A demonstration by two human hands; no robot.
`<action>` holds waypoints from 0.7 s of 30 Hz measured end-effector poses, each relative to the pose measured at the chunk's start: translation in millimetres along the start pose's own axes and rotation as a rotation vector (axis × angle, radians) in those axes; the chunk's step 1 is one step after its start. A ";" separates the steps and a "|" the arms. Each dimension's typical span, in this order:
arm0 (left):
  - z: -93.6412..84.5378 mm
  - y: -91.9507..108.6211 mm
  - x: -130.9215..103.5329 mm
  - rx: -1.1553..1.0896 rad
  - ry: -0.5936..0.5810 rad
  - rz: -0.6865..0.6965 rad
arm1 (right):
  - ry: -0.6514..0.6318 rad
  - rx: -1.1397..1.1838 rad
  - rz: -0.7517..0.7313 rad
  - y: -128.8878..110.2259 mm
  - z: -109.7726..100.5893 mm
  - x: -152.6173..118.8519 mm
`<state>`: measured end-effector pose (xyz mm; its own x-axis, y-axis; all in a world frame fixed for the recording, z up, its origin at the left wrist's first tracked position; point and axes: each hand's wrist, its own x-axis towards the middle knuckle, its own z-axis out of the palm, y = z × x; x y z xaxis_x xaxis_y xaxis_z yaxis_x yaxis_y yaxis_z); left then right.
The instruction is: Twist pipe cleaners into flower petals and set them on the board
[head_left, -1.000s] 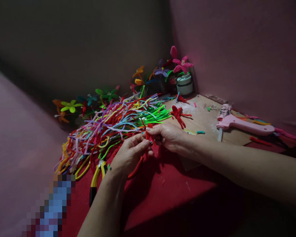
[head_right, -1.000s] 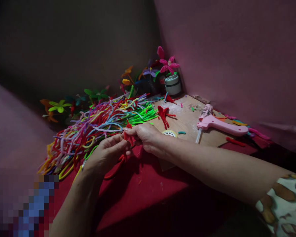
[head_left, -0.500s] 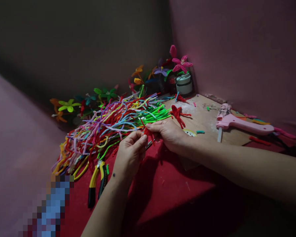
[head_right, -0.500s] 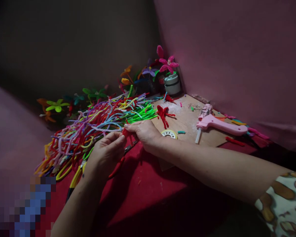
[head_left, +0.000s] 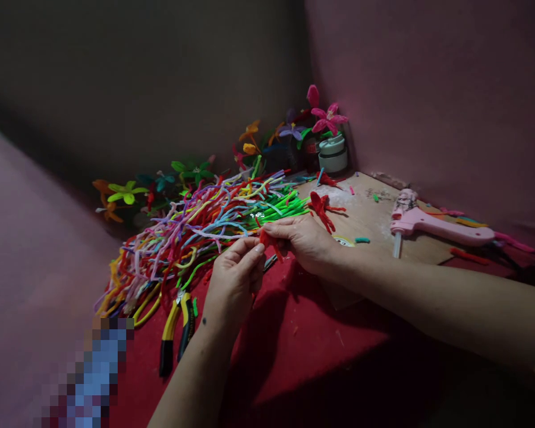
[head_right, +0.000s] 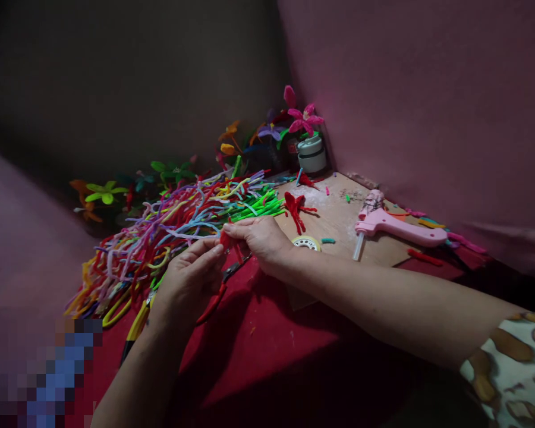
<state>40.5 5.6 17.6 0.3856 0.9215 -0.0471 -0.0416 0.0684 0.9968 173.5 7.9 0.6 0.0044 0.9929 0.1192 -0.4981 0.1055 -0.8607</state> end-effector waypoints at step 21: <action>-4.1 -0.1 3.9 -0.030 0.079 -0.007 | -0.092 -0.220 0.167 -1.6 -4.1 -0.6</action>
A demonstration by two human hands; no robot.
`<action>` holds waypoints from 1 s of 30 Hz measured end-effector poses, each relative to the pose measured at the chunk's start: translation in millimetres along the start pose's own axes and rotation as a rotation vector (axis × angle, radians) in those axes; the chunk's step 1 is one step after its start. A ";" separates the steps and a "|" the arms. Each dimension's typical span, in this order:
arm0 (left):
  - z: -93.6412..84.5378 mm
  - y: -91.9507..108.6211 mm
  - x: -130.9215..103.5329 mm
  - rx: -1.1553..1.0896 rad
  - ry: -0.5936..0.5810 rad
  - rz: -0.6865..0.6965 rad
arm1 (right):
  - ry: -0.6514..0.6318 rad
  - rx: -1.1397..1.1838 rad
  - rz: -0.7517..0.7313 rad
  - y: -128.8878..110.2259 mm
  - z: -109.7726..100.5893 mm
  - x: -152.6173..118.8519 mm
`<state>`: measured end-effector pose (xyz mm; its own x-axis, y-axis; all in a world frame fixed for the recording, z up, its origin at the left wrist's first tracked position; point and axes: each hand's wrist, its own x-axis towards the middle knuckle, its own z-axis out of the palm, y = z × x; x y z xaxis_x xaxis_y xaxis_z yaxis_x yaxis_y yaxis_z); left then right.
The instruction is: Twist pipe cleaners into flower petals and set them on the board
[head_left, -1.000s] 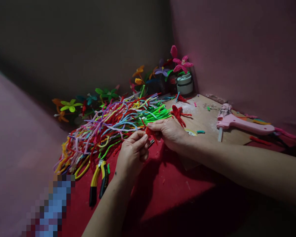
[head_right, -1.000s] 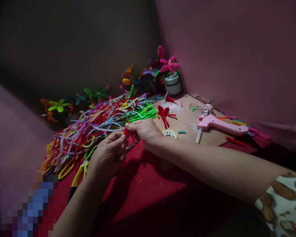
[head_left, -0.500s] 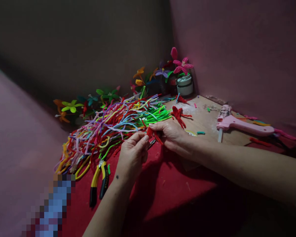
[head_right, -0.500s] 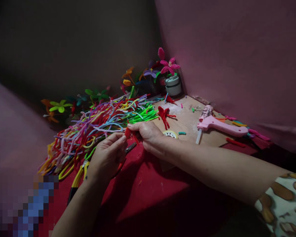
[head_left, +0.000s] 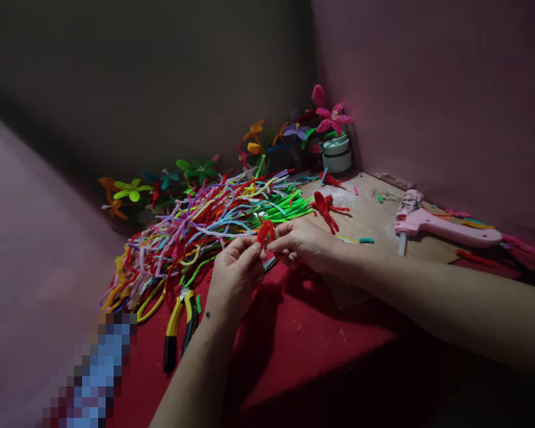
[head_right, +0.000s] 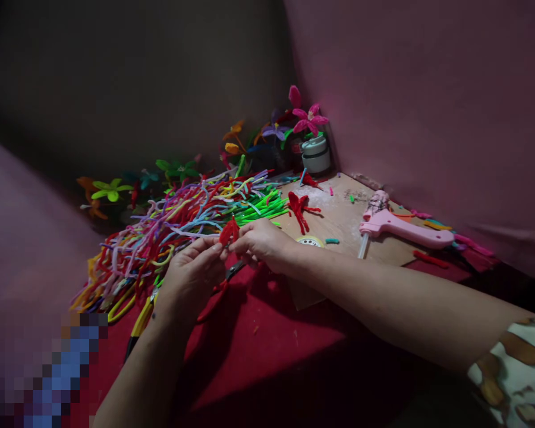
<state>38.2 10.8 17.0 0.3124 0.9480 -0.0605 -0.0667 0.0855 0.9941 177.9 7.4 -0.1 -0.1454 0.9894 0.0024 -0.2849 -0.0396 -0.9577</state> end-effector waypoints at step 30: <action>3.4 -3.4 -3.7 0.211 -0.028 0.097 | 0.223 -0.199 -0.321 2.8 6.6 -1.6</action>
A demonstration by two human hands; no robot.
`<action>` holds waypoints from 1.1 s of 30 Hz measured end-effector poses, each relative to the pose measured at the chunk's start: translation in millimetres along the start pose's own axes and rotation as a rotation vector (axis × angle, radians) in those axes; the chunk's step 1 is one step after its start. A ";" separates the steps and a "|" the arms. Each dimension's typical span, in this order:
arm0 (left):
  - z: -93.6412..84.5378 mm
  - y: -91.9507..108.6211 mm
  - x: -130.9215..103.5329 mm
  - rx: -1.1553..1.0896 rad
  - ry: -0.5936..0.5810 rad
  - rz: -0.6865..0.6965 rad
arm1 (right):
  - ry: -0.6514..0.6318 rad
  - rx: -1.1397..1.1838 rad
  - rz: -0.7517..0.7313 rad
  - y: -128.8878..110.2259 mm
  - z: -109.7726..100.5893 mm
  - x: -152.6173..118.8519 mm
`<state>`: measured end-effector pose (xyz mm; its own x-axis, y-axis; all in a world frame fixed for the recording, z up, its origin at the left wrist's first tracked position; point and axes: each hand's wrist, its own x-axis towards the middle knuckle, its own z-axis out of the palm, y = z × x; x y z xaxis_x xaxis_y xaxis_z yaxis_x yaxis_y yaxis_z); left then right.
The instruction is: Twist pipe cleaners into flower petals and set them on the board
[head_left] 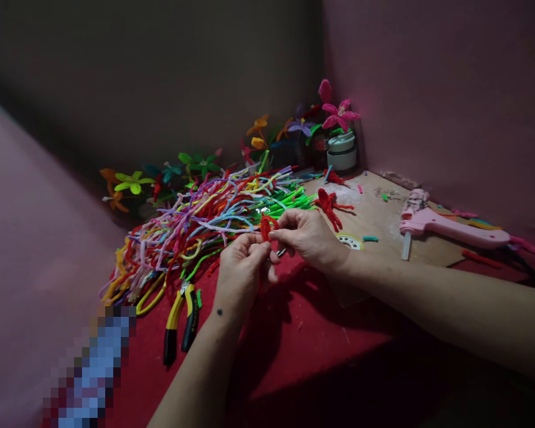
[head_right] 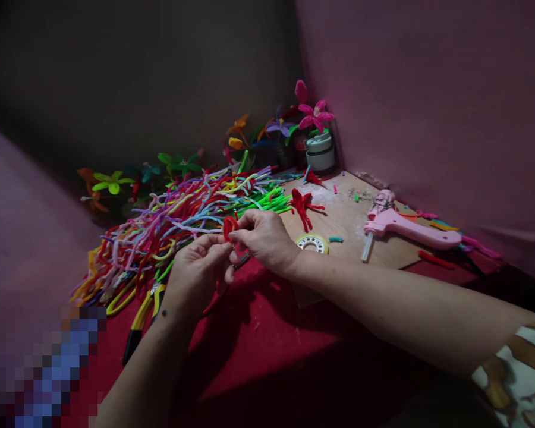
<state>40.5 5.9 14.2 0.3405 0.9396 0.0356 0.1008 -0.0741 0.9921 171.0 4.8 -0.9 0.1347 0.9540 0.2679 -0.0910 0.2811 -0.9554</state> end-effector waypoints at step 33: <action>-3.8 -2.7 4.5 -0.164 0.061 -0.009 | -0.033 -0.009 0.049 -3.8 -1.1 -2.6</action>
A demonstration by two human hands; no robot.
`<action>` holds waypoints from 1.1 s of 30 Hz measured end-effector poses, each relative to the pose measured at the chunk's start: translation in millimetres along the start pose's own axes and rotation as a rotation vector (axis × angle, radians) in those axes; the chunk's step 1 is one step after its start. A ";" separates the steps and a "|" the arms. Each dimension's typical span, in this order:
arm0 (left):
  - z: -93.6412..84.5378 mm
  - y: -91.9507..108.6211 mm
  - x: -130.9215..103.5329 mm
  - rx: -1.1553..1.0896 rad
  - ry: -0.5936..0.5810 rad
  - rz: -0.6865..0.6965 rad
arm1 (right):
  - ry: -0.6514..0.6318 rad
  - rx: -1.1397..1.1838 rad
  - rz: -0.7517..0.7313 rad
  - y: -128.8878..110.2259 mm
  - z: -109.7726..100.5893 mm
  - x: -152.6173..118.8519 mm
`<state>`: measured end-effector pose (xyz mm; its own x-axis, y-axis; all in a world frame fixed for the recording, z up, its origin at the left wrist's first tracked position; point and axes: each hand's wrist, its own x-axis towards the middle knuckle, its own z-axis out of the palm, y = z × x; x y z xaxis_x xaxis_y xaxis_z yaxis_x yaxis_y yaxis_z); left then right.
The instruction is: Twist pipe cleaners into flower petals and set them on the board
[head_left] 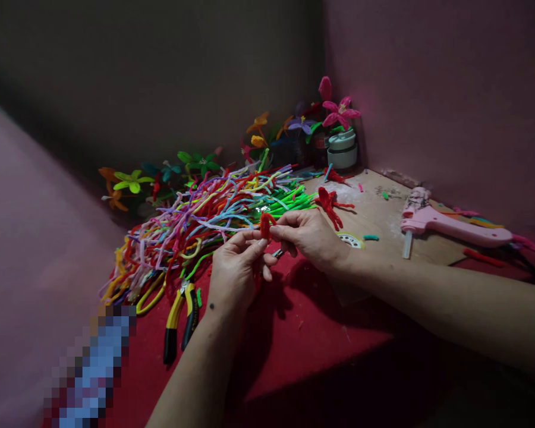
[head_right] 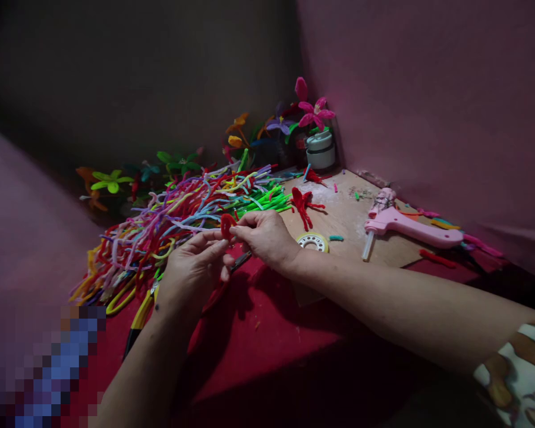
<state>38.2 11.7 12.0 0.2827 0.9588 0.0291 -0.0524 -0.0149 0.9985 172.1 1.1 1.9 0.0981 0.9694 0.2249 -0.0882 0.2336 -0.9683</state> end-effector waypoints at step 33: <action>6.9 -4.0 -1.7 0.181 -0.086 -0.114 | 0.062 0.246 0.064 8.6 -2.3 11.2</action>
<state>44.6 8.1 8.3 0.3583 0.9294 -0.0883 0.1553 0.0339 0.9873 174.7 13.9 -4.1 0.1444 0.9782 0.1493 -0.3342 0.1902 -0.9231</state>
